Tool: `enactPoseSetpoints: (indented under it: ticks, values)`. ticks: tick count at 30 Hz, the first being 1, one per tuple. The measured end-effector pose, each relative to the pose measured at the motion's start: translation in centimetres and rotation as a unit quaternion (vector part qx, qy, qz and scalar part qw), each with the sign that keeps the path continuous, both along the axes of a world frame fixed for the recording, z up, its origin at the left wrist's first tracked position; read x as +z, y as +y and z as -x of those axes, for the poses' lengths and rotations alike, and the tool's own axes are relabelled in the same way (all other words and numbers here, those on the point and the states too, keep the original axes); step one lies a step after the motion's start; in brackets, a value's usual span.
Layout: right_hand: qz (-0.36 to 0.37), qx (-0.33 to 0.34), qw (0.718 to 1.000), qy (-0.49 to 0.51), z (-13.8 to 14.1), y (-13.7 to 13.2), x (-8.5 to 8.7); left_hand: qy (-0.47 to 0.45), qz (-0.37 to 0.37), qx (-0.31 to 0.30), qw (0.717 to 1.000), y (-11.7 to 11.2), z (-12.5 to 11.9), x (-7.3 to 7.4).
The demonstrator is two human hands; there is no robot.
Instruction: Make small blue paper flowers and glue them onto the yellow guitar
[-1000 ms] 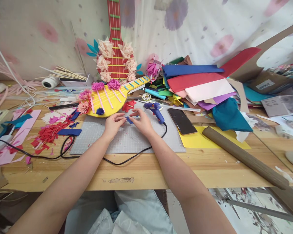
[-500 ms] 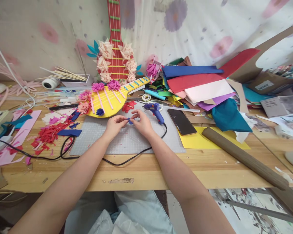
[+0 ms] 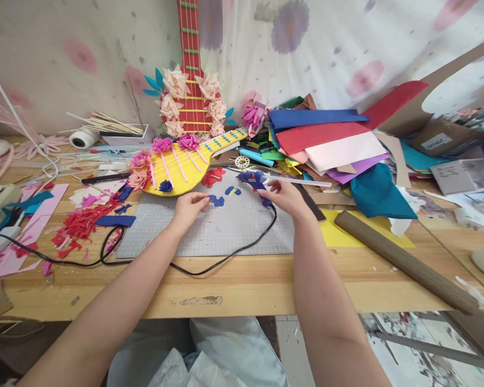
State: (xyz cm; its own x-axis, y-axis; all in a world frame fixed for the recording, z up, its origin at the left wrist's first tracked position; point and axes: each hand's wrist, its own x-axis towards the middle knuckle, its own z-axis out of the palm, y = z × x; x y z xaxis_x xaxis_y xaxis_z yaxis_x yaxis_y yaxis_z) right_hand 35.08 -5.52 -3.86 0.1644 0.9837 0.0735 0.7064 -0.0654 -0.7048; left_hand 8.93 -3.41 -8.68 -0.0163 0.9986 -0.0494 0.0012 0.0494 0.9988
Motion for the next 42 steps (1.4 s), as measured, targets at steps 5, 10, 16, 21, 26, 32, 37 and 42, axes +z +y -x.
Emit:
enactPoseSetpoints:
  ticks: [5,10,16,21,26,32,37,42]
  values:
    - [-0.018,-0.046,0.998,-0.032,2.6,2.4,-2.7,0.004,0.012,0.010,1.000,0.0,-0.1,0.0]
    - [-0.038,-0.113,0.993,0.024,3.5,2.6,-3.3,0.004,0.015,0.022,1.000,0.0,-0.1,0.2]
    - [-0.002,0.037,0.980,0.196,4.6,-0.1,-0.6,-0.011,0.033,0.031,0.999,-0.1,-0.3,0.5]
    - [0.055,0.079,0.987,0.132,5.7,-1.3,0.4,-0.017,0.035,0.036,0.999,-0.3,-0.2,0.5]
    - [0.059,0.089,0.989,0.104,5.6,-1.0,0.0,-0.018,0.027,0.037,0.999,-0.2,-0.1,0.2]
    - [0.054,0.115,0.988,0.091,5.5,-1.1,0.1,-0.012,0.028,0.040,0.999,-0.3,-0.1,0.4]
    - [0.057,0.113,0.989,0.074,5.5,-1.1,0.0,-0.007,0.033,0.038,0.999,-0.4,-0.1,0.6]
    - [0.069,0.105,0.990,0.061,5.5,-1.1,0.1,-0.008,0.034,0.037,0.999,-0.4,-0.2,0.7]
